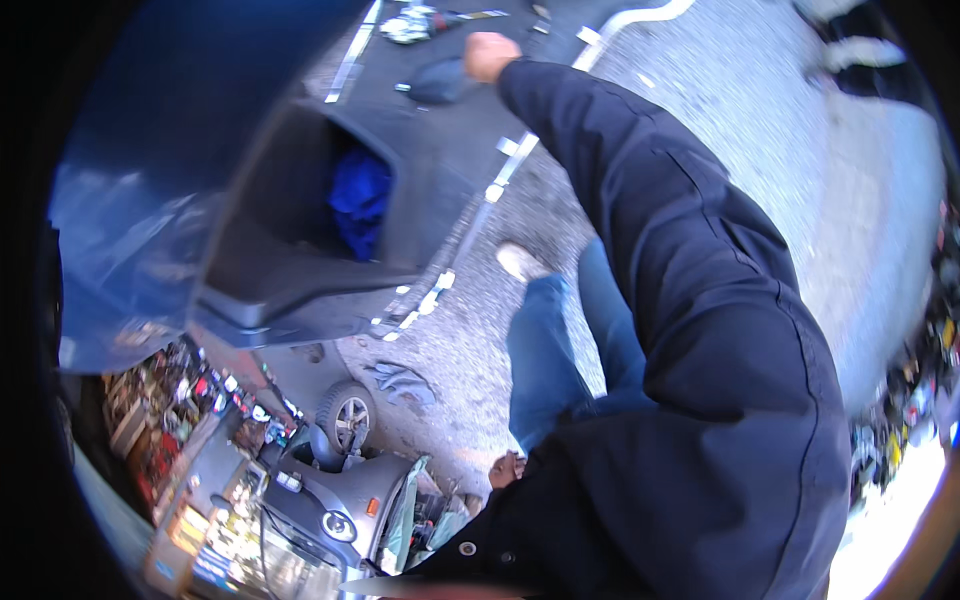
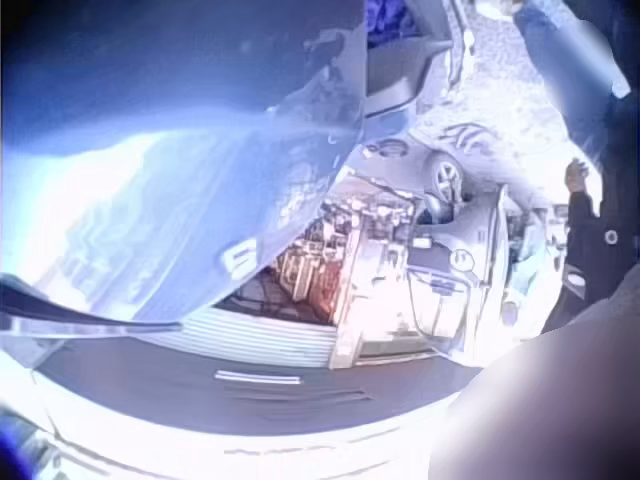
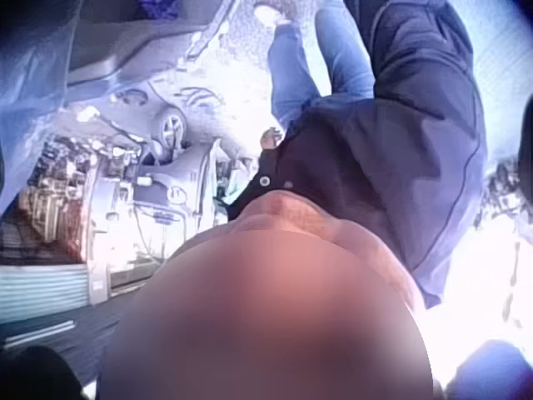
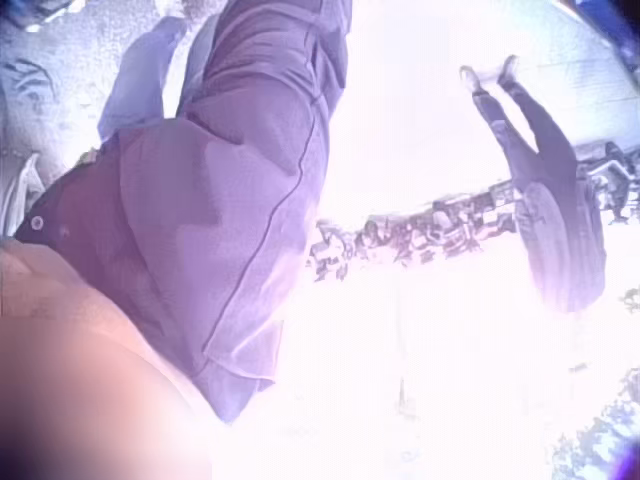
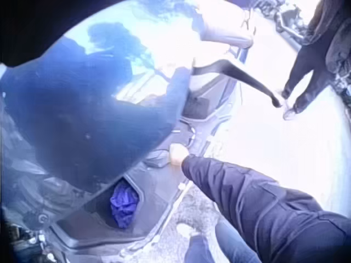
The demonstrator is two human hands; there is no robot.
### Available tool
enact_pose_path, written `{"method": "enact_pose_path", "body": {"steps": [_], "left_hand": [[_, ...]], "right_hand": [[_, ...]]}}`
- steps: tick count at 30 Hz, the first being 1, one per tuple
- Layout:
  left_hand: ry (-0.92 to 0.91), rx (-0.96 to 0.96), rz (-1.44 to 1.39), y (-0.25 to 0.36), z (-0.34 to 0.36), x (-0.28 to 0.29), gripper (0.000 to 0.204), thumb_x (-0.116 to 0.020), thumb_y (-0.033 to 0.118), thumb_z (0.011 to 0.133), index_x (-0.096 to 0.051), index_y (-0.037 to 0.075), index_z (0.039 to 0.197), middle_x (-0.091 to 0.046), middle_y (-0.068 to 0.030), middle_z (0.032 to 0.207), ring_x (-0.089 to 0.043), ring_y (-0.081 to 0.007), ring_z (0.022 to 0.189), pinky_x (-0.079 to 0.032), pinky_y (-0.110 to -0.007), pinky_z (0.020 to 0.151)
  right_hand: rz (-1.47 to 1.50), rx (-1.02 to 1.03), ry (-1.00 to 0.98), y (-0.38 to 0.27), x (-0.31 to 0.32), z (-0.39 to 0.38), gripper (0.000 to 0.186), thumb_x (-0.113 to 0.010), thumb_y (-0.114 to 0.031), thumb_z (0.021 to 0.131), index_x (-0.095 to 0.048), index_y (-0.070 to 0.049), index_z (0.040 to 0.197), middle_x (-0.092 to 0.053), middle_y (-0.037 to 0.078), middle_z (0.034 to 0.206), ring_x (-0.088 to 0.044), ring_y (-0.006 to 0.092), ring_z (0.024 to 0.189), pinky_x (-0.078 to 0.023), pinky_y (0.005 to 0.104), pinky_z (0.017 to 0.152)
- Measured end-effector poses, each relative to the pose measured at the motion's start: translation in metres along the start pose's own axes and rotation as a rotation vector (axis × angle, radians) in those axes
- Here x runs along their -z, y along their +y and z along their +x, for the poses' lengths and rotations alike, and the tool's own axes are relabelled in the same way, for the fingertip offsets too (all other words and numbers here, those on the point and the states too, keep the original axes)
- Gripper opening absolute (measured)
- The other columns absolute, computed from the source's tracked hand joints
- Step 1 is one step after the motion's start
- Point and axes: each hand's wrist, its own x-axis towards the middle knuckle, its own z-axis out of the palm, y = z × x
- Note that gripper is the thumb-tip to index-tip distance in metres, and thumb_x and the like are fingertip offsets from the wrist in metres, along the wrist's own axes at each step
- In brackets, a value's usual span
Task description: The person disassembles the front fairing and handlebar area of a blue scooter using a wrench and a cordless drill. They remove the front cover, loosen bolts on the handlebar assembly, and reposition components while working in a cluttered outdoor repair area.
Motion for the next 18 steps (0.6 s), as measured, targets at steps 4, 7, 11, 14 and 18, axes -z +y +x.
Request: {"method": "enact_pose_path", "body": {"steps": [4, 7, 11, 14, 18], "left_hand": [[0.102, 0.028, -0.069, -0.021, 0.018, -0.004, 0.036, -0.068, 0.024, 0.099, -0.061, -0.01, 0.108, -0.074, -0.022, 0.09, -0.074, -0.0259, 0.07, -0.06, -0.034, 0.06], [0.235, 0.097, -0.116, -0.045, 0.041, -0.001, 0.039, -0.072, 0.031, 0.097, -0.062, -0.006, 0.106, -0.075, -0.0177, 0.088, -0.074, -0.0231, 0.068, -0.058, -0.032, 0.057], [0.302, 0.217, -0.057, -0.078, 0.032, -0.013, 0.037, -0.069, 0.037, 0.098, -0.069, 0.0, 0.101, -0.077, -0.0142, 0.093, -0.075, -0.0235, 0.075, -0.06, -0.035, 0.065], [0.233, 0.282, 0.007, -0.082, 0.022, -0.015, 0.039, -0.069, 0.04, 0.098, -0.07, 0.001, 0.103, -0.078, -0.0108, 0.094, -0.074, -0.0197, 0.075, -0.059, -0.035, 0.066], [0.204, 0.284, 0.106, -0.098, -0.017, -0.031, 0.044, -0.067, 0.046, 0.098, -0.074, 0.003, 0.099, -0.078, -0.0094, 0.092, -0.072, -0.0191, 0.075, -0.059, -0.035, 0.068]], "right_hand": [[-0.021, 0.052, 0.117, -0.026, -0.014, 0.054, 0.02, -0.062, -0.015, 0.081, -0.074, 0.0, 0.088, -0.071, 0.024, 0.086, -0.071, 0.0404, 0.084, -0.058, 0.0479, 0.078], [-0.058, 0.036, 0.098, -0.048, -0.007, 0.085, 0.02, -0.063, -0.015, 0.082, -0.073, 0.001, 0.089, -0.071, 0.023, 0.087, -0.07, 0.0387, 0.083, -0.057, 0.0469, 0.077], [-0.095, 0.057, 0.048, -0.071, -0.032, 0.106, 0.02, -0.064, -0.015, 0.084, -0.072, 0.001, 0.091, -0.072, 0.021, 0.089, -0.07, 0.0364, 0.082, -0.057, 0.0456, 0.076], [-0.111, 0.037, 0.057, -0.064, -0.022, 0.116, 0.02, -0.065, -0.016, 0.086, -0.071, 0.002, 0.092, -0.072, 0.02, 0.09, -0.069, 0.0347, 0.082, -0.056, 0.0446, 0.075], [-0.122, 0.041, 0.085, -0.049, 0.007, 0.116, 0.02, -0.066, -0.016, 0.088, -0.07, 0.002, 0.094, -0.072, 0.019, 0.091, -0.068, 0.0324, 0.081, -0.055, 0.0433, 0.074]]}}
